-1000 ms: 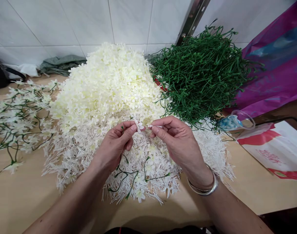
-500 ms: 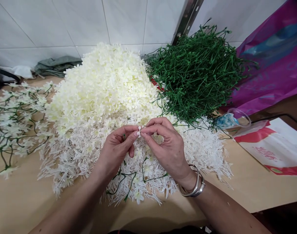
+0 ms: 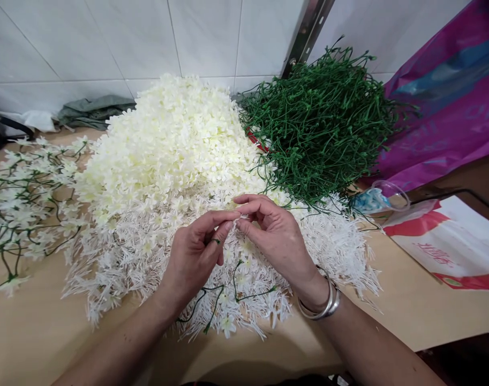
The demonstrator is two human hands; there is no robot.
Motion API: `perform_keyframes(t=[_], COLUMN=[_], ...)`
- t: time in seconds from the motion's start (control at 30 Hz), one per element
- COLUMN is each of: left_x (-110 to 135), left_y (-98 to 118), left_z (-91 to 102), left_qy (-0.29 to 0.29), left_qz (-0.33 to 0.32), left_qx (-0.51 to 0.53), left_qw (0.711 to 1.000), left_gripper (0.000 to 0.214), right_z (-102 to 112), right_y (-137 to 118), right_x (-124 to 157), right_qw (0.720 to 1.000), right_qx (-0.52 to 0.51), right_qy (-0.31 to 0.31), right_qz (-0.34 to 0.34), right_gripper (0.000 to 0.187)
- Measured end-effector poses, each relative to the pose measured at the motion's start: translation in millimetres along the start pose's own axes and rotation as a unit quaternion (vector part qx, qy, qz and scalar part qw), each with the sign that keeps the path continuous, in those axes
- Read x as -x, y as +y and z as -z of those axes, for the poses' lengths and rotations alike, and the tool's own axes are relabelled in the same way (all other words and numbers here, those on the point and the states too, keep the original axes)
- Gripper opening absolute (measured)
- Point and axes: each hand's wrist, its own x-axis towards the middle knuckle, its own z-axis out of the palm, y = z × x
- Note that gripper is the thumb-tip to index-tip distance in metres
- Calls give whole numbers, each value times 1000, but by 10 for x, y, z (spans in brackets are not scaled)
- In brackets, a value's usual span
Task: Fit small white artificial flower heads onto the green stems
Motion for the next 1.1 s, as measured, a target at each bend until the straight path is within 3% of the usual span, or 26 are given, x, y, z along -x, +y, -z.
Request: perform_keyframes(t=[0.23, 0.37, 0.53, 0.8, 1.0, 1.1], left_x=[-48, -69, -58, -37, -94, -100], left_y=[42, 49, 19, 19, 15, -33], left_z=[-14, 5, 29, 85, 202, 218], left_qy=[23, 37, 49, 16, -4, -19], left_qz=[69, 68, 52, 35, 83, 104], left_qx=[117, 136, 119, 30, 181, 174], left_qw=[990, 988, 990, 999, 980, 979], left_gripper=[23, 21, 11, 10, 30, 30], right_z=[-50, -44, -25, 0, 8, 14], right_y=[-47, -72, -75, 10, 37, 42], right_x=[41, 49, 38, 41, 15, -5], right_qw=[990, 987, 989, 998, 996, 993], right_qx=[58, 72, 71, -7, -74, -108], right_qy=[58, 47, 16, 10, 49, 49], right_qz=[116, 138, 127, 66, 31, 20], right_gripper=[17, 15, 13, 10, 9, 12])
